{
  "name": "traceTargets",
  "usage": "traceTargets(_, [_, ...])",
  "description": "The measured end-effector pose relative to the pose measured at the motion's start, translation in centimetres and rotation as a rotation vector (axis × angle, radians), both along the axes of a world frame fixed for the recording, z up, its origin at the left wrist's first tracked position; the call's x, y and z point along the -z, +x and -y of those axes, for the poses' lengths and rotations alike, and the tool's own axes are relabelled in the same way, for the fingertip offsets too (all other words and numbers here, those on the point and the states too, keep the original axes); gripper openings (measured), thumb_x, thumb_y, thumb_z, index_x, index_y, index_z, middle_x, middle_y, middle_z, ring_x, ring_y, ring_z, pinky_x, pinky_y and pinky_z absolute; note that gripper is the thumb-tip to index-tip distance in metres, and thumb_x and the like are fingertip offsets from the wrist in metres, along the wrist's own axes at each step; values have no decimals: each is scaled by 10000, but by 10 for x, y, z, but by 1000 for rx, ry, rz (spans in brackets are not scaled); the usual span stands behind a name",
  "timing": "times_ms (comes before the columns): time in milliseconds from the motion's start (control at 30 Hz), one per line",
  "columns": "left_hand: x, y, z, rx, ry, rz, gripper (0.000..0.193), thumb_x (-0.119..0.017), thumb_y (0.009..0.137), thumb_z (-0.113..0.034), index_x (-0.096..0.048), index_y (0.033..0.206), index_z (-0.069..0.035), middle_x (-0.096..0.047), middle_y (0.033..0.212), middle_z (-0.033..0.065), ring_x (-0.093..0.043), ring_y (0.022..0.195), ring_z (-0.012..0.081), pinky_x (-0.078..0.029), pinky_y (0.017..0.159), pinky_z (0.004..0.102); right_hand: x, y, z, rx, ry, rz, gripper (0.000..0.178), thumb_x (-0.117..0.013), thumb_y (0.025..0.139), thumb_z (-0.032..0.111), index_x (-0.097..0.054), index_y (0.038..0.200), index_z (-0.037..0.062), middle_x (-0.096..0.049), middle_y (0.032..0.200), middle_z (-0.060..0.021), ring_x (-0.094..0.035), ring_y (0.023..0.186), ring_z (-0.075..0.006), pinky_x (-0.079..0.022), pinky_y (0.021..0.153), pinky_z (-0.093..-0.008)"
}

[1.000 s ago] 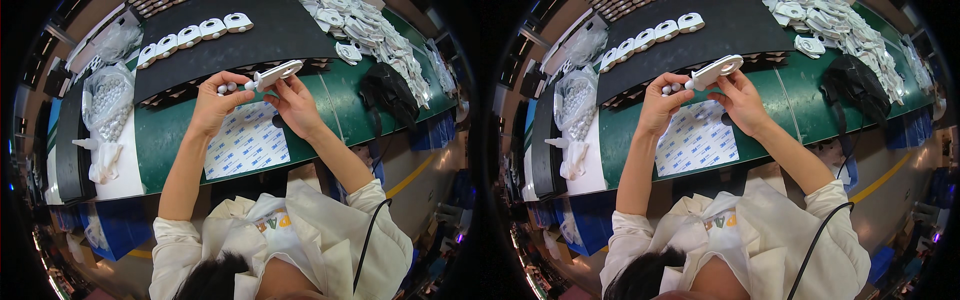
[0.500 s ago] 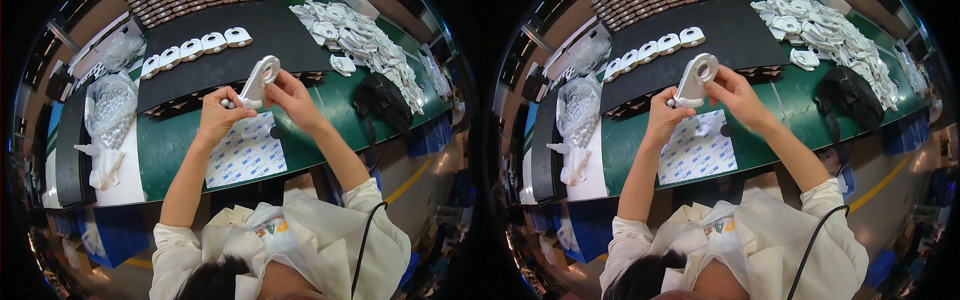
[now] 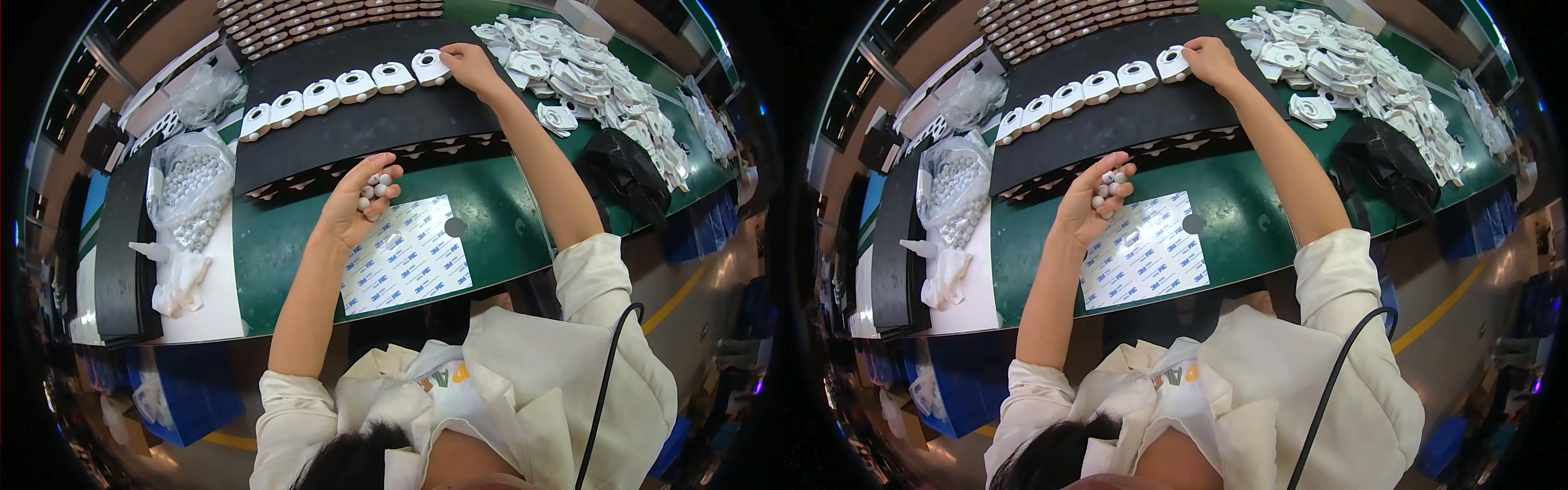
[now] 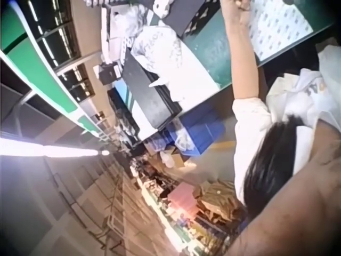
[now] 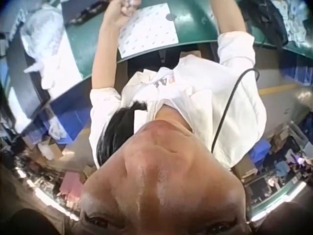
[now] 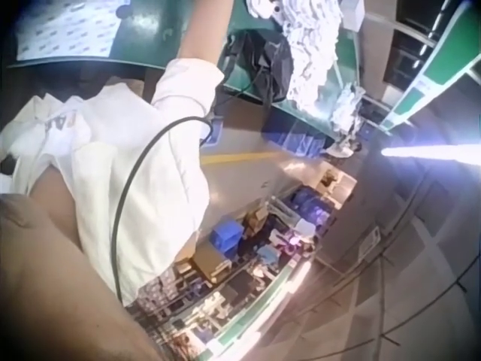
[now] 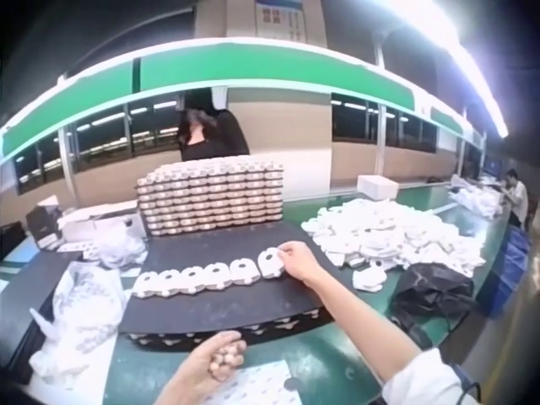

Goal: The person is manually assembling small white plastic components by pressing a center piece into a ring-shaped base.

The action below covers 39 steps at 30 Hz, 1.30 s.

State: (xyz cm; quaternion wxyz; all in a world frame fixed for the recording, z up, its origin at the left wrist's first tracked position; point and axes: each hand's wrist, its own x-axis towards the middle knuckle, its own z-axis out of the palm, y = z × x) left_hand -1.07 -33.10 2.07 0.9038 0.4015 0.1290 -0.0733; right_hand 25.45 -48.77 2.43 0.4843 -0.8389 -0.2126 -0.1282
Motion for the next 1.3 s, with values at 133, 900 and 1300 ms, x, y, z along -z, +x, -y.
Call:
traceTargets(133, [-4, -1, -1, 1, -85, -10, 232, -551, 820, -161, -521, 971, 13, -545, 828, 118, -500, 581, 126, -287, 324, 154, -6, -3, 1, -52, -78, -137, 271, -595, 777, 241, -672, 944, 42, -661, 849, -110, -625, 742, -194, -481, 706, -291])
traceTargets(900, [10, 0, -7, 69, -82, 68, 332, -570, 861, -347, -497, 942, -33, -487, 725, 29, -362, 523, 43, -214, 325, 134, 1, -22, 208, 232, -1078, 213, 602, -625, 591, -42, -516, 1154, 139, -535, 1124, -123, -456, 1056, -339, -391, 911, -382])
traceTargets(1300, [2, -3, -9, 32, -83, 265, 335, -581, 866, -207, -497, 1145, -42, -454, 793, 11, -350, 550, 30, -230, 360, 135, -25, -183, 109, -104, 239, 87, 139, -550, 858, 73, -598, 969, 6, -619, 834, -36, -565, 744, -95, -451, 677, -229])
